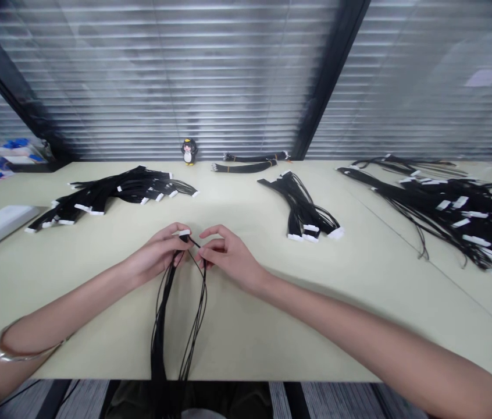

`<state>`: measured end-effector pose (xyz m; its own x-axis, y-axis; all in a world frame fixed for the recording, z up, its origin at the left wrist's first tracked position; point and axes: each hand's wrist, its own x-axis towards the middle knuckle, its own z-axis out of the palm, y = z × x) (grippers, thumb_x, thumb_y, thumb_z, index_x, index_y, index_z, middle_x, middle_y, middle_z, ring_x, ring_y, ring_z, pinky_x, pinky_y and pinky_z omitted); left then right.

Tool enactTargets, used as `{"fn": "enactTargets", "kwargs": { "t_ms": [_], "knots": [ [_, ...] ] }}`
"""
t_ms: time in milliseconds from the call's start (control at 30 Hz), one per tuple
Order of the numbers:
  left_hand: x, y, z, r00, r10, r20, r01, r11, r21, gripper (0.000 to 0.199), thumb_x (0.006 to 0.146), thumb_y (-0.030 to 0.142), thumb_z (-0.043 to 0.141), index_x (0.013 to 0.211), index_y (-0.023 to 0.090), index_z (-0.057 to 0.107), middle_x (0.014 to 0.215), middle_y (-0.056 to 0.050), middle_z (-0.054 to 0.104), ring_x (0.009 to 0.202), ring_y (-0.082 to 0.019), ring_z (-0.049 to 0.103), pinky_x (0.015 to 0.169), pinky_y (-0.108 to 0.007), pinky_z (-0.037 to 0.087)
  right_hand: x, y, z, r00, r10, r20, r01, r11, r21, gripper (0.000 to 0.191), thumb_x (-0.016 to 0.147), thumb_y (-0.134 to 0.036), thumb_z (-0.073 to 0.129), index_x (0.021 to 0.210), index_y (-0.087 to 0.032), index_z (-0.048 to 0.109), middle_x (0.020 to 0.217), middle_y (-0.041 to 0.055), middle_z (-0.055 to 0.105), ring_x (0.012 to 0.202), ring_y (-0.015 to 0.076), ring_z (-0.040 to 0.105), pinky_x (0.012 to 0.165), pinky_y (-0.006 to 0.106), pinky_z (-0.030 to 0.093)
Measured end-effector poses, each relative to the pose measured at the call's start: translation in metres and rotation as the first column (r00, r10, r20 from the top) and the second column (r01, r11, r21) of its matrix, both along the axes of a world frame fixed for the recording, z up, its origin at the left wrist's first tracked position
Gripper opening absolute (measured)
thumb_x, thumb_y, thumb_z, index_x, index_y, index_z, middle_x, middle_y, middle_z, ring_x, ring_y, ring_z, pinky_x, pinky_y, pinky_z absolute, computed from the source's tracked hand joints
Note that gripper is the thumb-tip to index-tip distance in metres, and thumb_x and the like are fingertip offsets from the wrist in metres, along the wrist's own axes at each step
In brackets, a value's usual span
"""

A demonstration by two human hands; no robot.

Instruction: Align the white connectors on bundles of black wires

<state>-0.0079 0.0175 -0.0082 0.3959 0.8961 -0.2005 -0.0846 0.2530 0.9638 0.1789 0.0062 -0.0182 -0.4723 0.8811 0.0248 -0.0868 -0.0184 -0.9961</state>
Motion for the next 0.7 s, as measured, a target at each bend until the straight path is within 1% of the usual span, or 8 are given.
{"fn": "enactTargets", "kwargs": {
  "t_ms": [100, 167, 267, 433, 567, 633, 700],
  "knots": [
    [0.0011, -0.0006, 0.0002, 0.995, 0.041, 0.087, -0.037, 0.998, -0.048, 0.034, 0.068, 0.018, 0.058, 0.099, 0.019, 0.043, 0.08, 0.0, 0.056, 0.065, -0.006, 0.056, 0.066, -0.022, 0.044, -0.0006, 0.0021, -0.0003, 0.999, 0.027, 0.023, -0.028, 1.0, 0.006, 0.026, 0.078, -0.031, 0.059, 0.098, -0.018, 0.049, 0.08, 0.0036, 0.064, 0.069, 0.0112, 0.056, 0.066, 0.026, 0.043],
    [0.002, -0.0015, 0.0008, 0.993, 0.04, 0.111, -0.033, 0.998, -0.062, 0.034, 0.069, 0.017, 0.057, 0.099, 0.019, 0.042, 0.081, -0.001, 0.058, 0.071, -0.009, 0.058, 0.072, -0.026, 0.045, -0.0004, 0.0031, -0.0012, 0.998, 0.043, 0.049, -0.044, 0.999, 0.017, 0.024, 0.077, -0.034, 0.06, 0.091, -0.016, 0.053, 0.082, 0.0048, 0.064, 0.069, 0.0112, 0.056, 0.065, 0.025, 0.043],
    [0.0027, -0.0029, 0.0017, 0.995, 0.012, 0.102, -0.007, 0.998, -0.056, 0.034, 0.068, 0.016, 0.055, 0.099, 0.02, 0.04, 0.082, -0.001, 0.057, 0.07, -0.01, 0.058, 0.068, -0.026, 0.045, 0.0009, 0.0033, -0.0028, 0.992, 0.058, 0.114, -0.065, 0.997, 0.053, 0.024, 0.077, -0.038, 0.059, 0.082, -0.014, 0.056, 0.075, 0.0038, 0.062, 0.06, 0.0099, 0.053, 0.06, 0.025, 0.042],
    [0.0015, -0.0037, 0.0026, 0.996, 0.009, 0.088, -0.006, 0.999, -0.037, 0.034, 0.069, 0.014, 0.053, 0.098, 0.022, 0.037, 0.078, 0.002, 0.052, 0.064, -0.009, 0.058, 0.063, -0.025, 0.043, 0.0024, 0.0021, -0.0035, 0.986, 0.056, 0.157, -0.07, 0.993, 0.091, 0.025, 0.08, -0.039, 0.056, 0.083, -0.015, 0.059, 0.072, 0.0027, 0.059, 0.06, 0.0097, 0.051, 0.059, 0.024, 0.041],
    [-0.0001, -0.0033, 0.0037, 0.998, 0.022, 0.054, -0.02, 0.999, -0.04, 0.035, 0.071, 0.019, 0.054, 0.102, 0.023, 0.038, 0.08, 0.002, 0.05, 0.053, -0.003, 0.049, 0.05, -0.018, 0.032, 0.0011, 0.0018, -0.0028, 0.989, 0.032, 0.144, -0.041, 0.997, 0.062, 0.026, 0.081, -0.042, 0.054, 0.083, -0.016, 0.058, 0.072, 0.0027, 0.06, 0.059, 0.0099, 0.049, 0.059, 0.024, 0.041],
    [0.0, -0.0034, 0.0042, 0.999, 0.029, 0.04, -0.028, 0.999, -0.038, 0.039, 0.071, 0.021, 0.057, 0.106, 0.023, 0.039, 0.085, 0.001, 0.052, 0.05, 0.0, 0.043, 0.049, -0.018, 0.028, 0.0004, 0.0021, -0.0022, 0.99, 0.027, 0.14, -0.035, 0.998, 0.054, 0.027, 0.081, -0.042, 0.053, 0.083, -0.016, 0.057, 0.072, 0.003, 0.061, 0.059, 0.0101, 0.049, 0.059, 0.025, 0.041],
    [0.0007, -0.0035, 0.004, 0.999, 0.032, 0.032, -0.031, 0.999, -0.027, 0.044, 0.069, 0.021, 0.06, 0.108, 0.023, 0.04, 0.09, 0.0, 0.054, 0.049, 0.002, 0.041, 0.049, -0.017, 0.028, 0.0003, 0.0026, -0.0018, 0.989, 0.028, 0.147, -0.037, 0.998, 0.053, 0.028, 0.082, -0.043, 0.052, 0.082, -0.016, 0.057, 0.072, 0.0033, 0.061, 0.059, 0.0104, 0.05, 0.059, 0.025, 0.041]
  ]
}}
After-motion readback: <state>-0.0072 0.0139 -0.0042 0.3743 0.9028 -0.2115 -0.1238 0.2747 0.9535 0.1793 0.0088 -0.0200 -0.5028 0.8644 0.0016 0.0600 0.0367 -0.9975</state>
